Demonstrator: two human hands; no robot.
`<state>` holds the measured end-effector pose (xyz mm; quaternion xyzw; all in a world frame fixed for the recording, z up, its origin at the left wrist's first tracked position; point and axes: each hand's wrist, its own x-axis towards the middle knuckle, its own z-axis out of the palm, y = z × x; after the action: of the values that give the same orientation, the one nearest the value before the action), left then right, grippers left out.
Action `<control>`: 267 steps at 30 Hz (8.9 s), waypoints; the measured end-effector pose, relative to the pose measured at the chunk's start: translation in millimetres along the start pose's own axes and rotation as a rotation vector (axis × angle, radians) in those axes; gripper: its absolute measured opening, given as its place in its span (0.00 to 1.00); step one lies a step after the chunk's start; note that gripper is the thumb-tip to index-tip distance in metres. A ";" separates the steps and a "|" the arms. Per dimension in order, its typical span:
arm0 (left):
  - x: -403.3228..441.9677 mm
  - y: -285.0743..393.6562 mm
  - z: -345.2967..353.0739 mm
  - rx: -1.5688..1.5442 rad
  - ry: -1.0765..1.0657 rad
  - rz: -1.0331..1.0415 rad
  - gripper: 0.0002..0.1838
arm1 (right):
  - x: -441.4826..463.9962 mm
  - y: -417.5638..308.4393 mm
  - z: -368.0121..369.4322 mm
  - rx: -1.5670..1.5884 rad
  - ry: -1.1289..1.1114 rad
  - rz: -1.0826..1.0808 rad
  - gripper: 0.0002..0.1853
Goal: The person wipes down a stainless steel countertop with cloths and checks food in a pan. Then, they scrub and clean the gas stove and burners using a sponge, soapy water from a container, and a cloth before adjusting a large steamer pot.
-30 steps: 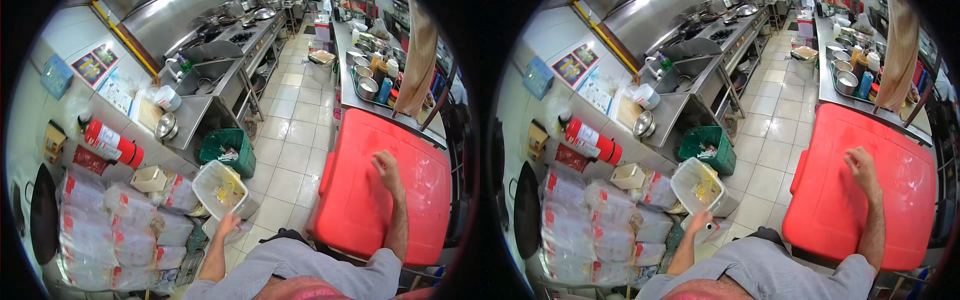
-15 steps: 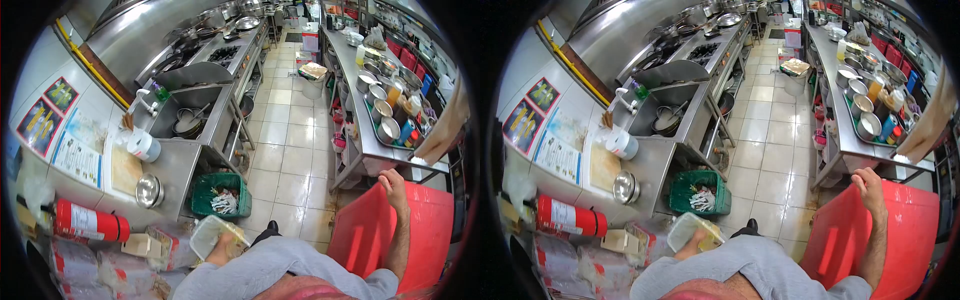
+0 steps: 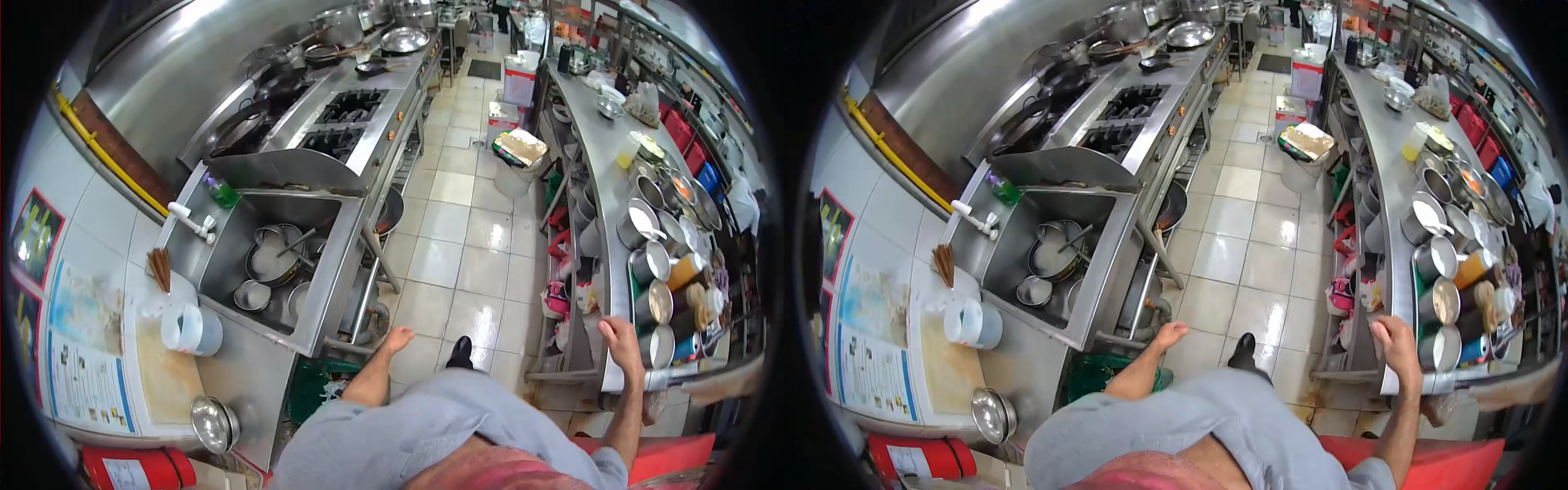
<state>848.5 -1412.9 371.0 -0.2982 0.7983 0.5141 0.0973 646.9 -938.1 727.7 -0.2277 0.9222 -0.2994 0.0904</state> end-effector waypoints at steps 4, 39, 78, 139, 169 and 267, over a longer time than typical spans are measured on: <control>21.0 -43.6 -33.6 0.665 -0.395 -0.004 0.15 | 187.9 -7.3 32.5 0.252 0.060 0.007 0.12; 974.4 617.0 -405.9 -1.168 0.855 0.051 0.43 | 1240.9 93.5 121.8 0.455 -0.401 -0.058 0.17; 1476.6 858.4 -620.2 -0.677 1.389 -0.114 0.33 | 2317.6 -269.4 209.4 -0.213 -1.068 -0.571 0.28; 818.1 860.5 -251.1 -0.868 2.545 -0.461 0.13 | 1532.7 -273.9 229.4 0.280 -2.549 0.194 0.11; 721.0 479.5 -582.3 -1.035 1.749 -0.226 0.12 | 1240.0 -352.8 405.7 0.628 -2.421 0.105 0.13; -204.6 104.3 -387.0 0.514 1.444 -0.855 0.12 | 207.2 -588.2 674.7 0.467 -2.367 0.073 0.38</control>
<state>1011.2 -1645.5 720.1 -0.7933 0.5755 -0.0765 -0.1834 884.1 -1802.9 527.6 -0.3129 0.1977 -0.0621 0.9269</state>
